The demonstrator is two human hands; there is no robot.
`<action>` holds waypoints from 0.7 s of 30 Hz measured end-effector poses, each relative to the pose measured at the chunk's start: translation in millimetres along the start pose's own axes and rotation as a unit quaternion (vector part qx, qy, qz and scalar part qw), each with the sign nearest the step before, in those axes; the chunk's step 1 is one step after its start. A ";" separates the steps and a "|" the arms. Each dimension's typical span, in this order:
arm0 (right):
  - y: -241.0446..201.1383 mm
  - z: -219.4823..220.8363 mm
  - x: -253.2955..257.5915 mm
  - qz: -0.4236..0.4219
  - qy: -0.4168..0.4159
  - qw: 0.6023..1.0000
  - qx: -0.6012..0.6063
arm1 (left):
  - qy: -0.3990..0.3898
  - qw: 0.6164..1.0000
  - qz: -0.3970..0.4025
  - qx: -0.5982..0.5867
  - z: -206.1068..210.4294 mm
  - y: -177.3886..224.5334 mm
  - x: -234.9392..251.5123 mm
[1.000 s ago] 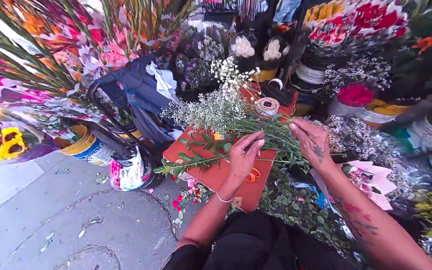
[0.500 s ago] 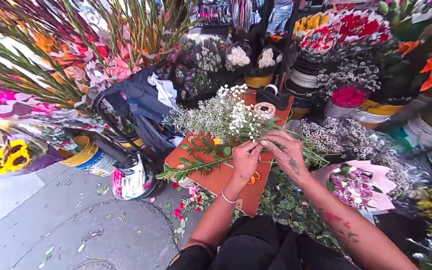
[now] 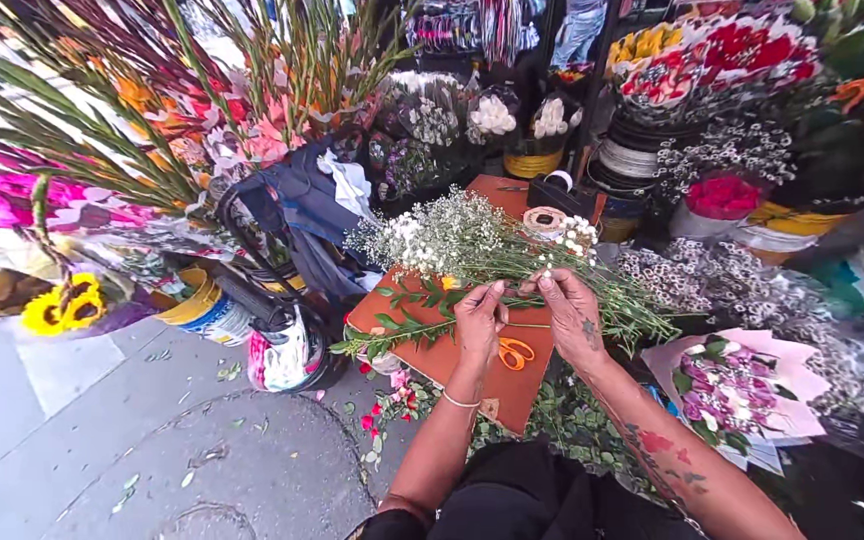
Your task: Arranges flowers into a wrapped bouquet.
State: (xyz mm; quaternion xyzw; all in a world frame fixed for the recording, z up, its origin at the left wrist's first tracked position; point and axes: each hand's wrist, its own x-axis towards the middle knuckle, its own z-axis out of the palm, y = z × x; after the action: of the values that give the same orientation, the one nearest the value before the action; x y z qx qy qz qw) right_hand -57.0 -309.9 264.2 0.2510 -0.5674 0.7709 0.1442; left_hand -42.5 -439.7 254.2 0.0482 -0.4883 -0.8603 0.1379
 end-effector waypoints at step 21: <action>-45.1 -78.0 -128.3 0.125 0.216 0.968 0.029 | -0.385 0.877 0.074 0.278 40.0 -44.4 -73.9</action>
State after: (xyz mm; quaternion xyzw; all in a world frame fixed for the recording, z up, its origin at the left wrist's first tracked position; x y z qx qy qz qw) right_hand 55.3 -213.8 211.8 0.0098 -0.5270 0.8349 0.1585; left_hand 11.1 -364.1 233.3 -0.2867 -0.7240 -0.6272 -0.0164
